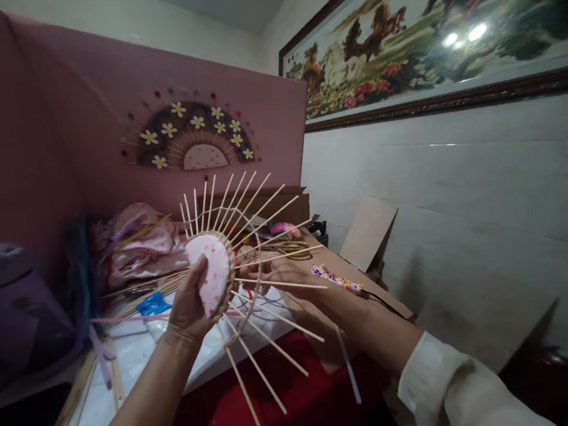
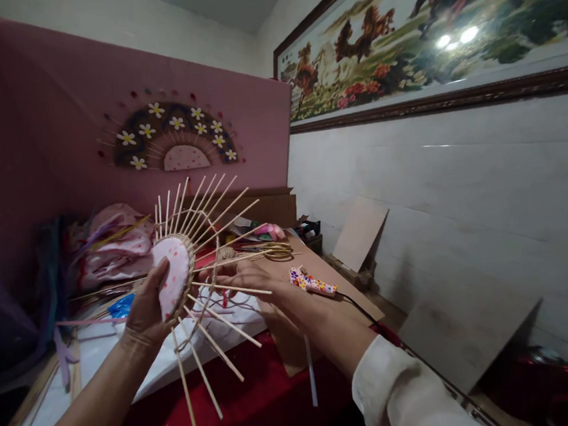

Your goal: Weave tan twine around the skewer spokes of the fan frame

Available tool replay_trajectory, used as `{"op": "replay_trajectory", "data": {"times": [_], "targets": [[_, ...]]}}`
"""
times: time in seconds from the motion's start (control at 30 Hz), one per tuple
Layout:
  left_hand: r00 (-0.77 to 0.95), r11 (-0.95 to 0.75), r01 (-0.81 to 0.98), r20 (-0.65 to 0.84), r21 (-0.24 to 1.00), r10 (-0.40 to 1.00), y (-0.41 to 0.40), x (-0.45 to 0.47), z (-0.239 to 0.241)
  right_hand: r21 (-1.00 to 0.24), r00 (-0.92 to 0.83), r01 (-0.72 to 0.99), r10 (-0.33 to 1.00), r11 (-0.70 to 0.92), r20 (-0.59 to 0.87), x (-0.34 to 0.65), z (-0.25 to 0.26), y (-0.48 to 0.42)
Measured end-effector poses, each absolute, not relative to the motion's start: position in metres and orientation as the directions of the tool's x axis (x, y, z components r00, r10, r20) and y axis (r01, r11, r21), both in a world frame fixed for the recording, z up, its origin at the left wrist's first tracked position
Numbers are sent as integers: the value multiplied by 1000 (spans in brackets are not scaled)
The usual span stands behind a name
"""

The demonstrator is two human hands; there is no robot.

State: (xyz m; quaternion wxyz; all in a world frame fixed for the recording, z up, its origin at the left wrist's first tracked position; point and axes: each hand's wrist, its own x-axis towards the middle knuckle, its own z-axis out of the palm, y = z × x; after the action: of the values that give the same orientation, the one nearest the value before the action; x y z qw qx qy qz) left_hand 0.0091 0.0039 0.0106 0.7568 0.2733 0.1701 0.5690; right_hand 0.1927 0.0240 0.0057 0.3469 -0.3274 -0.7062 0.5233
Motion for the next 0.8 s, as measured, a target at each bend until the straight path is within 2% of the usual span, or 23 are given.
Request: {"op": "replay_trajectory", "data": {"times": [0.13, 0.23, 0.37, 0.5, 0.67, 0.8], "targets": [[245, 124, -783, 119, 609, 962, 7, 4, 24, -908, -655, 292, 754, 300, 38, 216, 5, 16], [173, 52, -805, 151, 590, 973, 7, 6, 43, -915, -688, 310, 725, 257, -30, 230, 4, 9], [121, -35, -812, 226, 583, 967, 4, 14, 68, -848, -515, 383, 846, 368, 135, 225, -7, 8], [62, -86, -838, 249, 539, 967, 3, 18, 83, -799, -547, 410, 820, 439, 170, 213, -17, 7], [61, -51, -865, 206, 498, 977, 1, 7, 81, -828, -276, 479, 945, 291, 173, 244, -10, 15], [-25, -120, -840, 182, 529, 983, -5, -6, 77, -825, 36, 561, 993, 70, 109, 287, -4, 36]]}}
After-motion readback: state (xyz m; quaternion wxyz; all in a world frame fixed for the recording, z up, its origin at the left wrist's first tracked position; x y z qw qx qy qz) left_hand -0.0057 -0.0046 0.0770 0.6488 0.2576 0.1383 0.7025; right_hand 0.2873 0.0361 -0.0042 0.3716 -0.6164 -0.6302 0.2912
